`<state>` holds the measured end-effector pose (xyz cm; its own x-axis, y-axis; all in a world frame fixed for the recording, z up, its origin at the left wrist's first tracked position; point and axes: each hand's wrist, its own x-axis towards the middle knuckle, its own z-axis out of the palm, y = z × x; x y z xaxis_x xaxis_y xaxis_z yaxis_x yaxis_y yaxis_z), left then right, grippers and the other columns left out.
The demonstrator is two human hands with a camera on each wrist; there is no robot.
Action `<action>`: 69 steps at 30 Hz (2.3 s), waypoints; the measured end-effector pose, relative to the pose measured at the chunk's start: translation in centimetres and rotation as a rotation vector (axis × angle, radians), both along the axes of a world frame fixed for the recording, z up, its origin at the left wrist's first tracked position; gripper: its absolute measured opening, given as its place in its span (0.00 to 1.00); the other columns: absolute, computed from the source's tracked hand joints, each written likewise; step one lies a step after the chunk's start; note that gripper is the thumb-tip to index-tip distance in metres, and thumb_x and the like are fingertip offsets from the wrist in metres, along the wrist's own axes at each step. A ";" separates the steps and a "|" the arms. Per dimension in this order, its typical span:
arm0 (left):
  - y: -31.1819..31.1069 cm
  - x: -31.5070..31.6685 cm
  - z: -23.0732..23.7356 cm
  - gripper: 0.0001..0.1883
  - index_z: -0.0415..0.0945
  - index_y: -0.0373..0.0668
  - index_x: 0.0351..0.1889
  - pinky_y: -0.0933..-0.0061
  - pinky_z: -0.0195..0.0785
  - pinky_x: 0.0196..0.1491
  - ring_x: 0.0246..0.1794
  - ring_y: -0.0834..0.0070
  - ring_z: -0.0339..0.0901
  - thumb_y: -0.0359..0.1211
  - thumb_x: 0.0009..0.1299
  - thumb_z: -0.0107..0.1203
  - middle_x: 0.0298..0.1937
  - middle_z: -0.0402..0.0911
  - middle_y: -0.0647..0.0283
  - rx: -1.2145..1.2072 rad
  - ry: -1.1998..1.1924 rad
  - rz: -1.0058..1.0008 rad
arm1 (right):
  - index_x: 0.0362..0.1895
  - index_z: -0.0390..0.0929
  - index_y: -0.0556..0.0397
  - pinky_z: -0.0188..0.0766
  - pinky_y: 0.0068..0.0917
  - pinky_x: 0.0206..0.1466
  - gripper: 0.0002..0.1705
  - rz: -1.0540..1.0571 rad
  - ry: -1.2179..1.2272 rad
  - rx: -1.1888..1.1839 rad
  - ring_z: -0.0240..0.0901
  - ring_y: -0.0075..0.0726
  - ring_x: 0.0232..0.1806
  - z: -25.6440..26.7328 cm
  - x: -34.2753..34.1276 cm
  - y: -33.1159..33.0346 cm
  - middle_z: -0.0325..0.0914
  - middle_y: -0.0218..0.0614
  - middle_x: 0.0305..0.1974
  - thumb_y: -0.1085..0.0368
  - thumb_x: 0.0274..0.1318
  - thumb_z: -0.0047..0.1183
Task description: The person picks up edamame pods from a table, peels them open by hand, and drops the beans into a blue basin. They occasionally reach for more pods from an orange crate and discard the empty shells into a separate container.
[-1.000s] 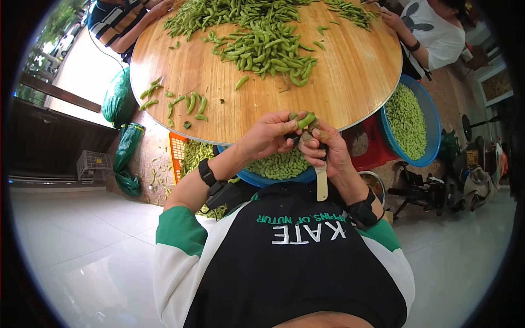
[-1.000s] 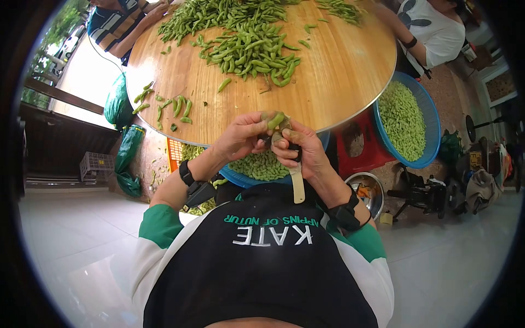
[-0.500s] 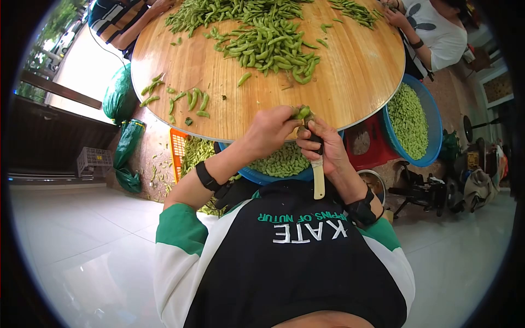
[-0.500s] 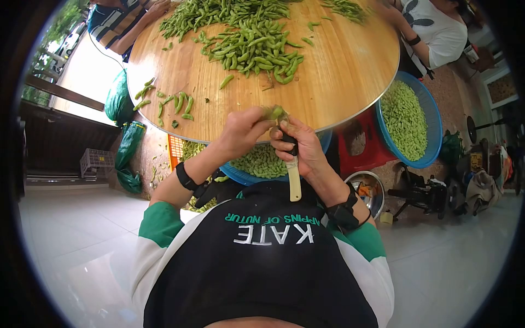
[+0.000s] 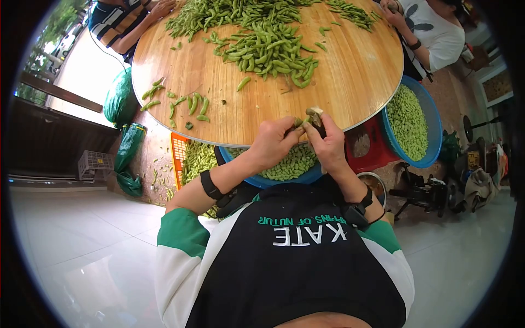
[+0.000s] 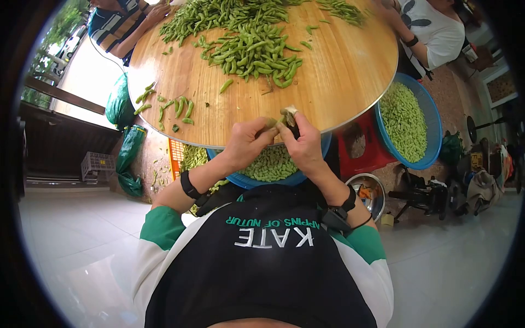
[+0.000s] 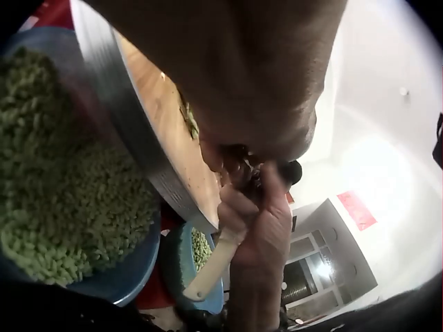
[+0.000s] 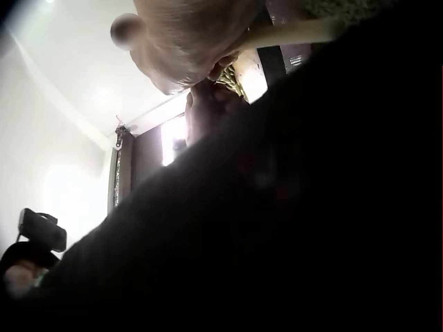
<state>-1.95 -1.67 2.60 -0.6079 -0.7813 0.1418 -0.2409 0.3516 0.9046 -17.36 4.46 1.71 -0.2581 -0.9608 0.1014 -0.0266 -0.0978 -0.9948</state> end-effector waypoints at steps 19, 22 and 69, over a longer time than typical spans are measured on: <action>0.1 0.7 0.3 0.07 0.74 0.32 0.30 0.70 0.61 0.23 0.18 0.75 0.67 0.28 0.61 0.50 0.18 0.68 0.53 0.093 0.060 0.060 | 0.40 0.70 0.59 0.68 0.33 0.30 0.12 0.150 0.376 -0.010 0.71 0.50 0.27 1.0 -1.2 0.4 0.71 0.47 0.28 0.74 0.48 0.53; 0.2 0.0 -0.9 0.07 0.72 0.32 0.30 0.64 0.64 0.26 0.20 0.63 0.72 0.27 0.59 0.49 0.20 0.70 0.48 0.202 0.156 0.061 | 0.38 0.70 0.59 0.67 0.36 0.29 0.12 0.097 0.532 -0.209 0.69 0.56 0.27 0.5 -0.4 0.5 0.69 0.49 0.27 0.74 0.46 0.54; -6.1 0.2 -1.0 0.06 0.74 0.37 0.35 0.63 0.69 0.35 0.35 0.56 0.75 0.25 0.60 0.55 0.35 0.75 0.53 -0.526 -0.023 0.062 | 0.38 0.75 0.58 0.63 0.17 0.23 0.07 0.069 0.030 0.104 0.69 0.19 0.21 0.5 -2.5 2.3 0.75 0.29 0.26 0.70 0.56 0.55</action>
<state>-1.79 -7.74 1.63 -0.5707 -0.6423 0.5116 -0.2932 0.7413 0.6037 -19.85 6.73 2.24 -0.1890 -0.9819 0.0072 -0.0533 0.0029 -0.9986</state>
